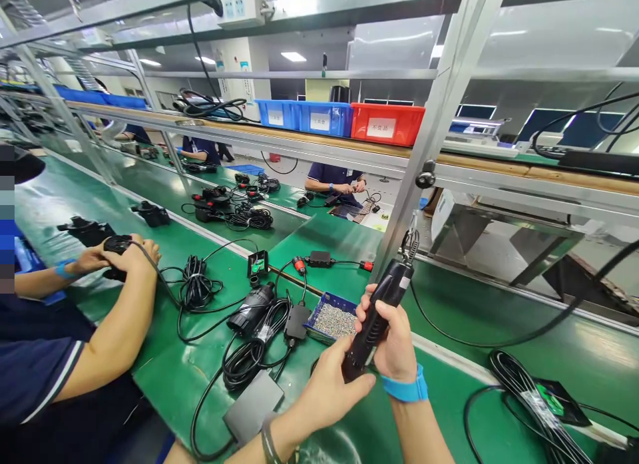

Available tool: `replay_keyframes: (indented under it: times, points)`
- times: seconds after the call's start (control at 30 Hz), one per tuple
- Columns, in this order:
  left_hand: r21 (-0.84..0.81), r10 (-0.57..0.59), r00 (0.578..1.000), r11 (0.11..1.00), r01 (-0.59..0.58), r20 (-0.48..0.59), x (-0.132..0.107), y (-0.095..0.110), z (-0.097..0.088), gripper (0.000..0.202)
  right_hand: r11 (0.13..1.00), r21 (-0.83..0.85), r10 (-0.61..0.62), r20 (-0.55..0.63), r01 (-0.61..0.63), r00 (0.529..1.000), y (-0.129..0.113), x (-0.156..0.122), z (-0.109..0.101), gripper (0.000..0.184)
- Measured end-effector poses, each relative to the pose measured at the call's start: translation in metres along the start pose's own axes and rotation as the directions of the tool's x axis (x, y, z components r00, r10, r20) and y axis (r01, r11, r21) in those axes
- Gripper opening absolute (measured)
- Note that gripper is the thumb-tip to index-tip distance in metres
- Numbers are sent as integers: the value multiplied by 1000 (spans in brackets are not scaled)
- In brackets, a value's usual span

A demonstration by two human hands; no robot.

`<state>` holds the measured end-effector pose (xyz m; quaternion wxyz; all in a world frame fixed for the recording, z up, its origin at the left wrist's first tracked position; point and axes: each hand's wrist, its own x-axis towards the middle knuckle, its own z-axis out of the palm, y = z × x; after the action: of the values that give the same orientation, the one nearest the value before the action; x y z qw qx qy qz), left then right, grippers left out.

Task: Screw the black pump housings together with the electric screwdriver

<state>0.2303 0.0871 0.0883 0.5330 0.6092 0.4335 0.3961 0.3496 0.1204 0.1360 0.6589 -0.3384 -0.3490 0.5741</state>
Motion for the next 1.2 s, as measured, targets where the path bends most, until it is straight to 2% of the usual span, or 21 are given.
replay_keyframes:
  times: [0.13,0.23,0.37,0.47,0.77,1.0,1.2]
  points:
    - [-53,-76,985,995,85,157,-11,-5,0,8,995,80,53,113,-62,992,7,-21,8,38]
    - [-96,-111,969,986,135,220,-19,-8,3,18,988,106,86,232,-113,969,10,-31,14,51]
    - [-220,-88,973,966,135,212,-32,-11,7,25,982,129,84,349,-137,933,12,-38,21,53]
    - [-247,-92,977,959,139,190,-39,-11,6,24,980,144,66,405,-135,912,14,-42,24,52]
    - [-258,-21,984,964,67,178,-37,-17,0,22,980,166,17,469,-107,883,16,-46,26,51]
    - [-218,-22,980,974,66,198,-33,-21,-3,20,981,165,9,485,-101,875,14,-42,24,50]
    - [-253,-71,931,953,170,358,-34,-13,-6,18,974,193,2,515,-119,857,15,-43,20,53]
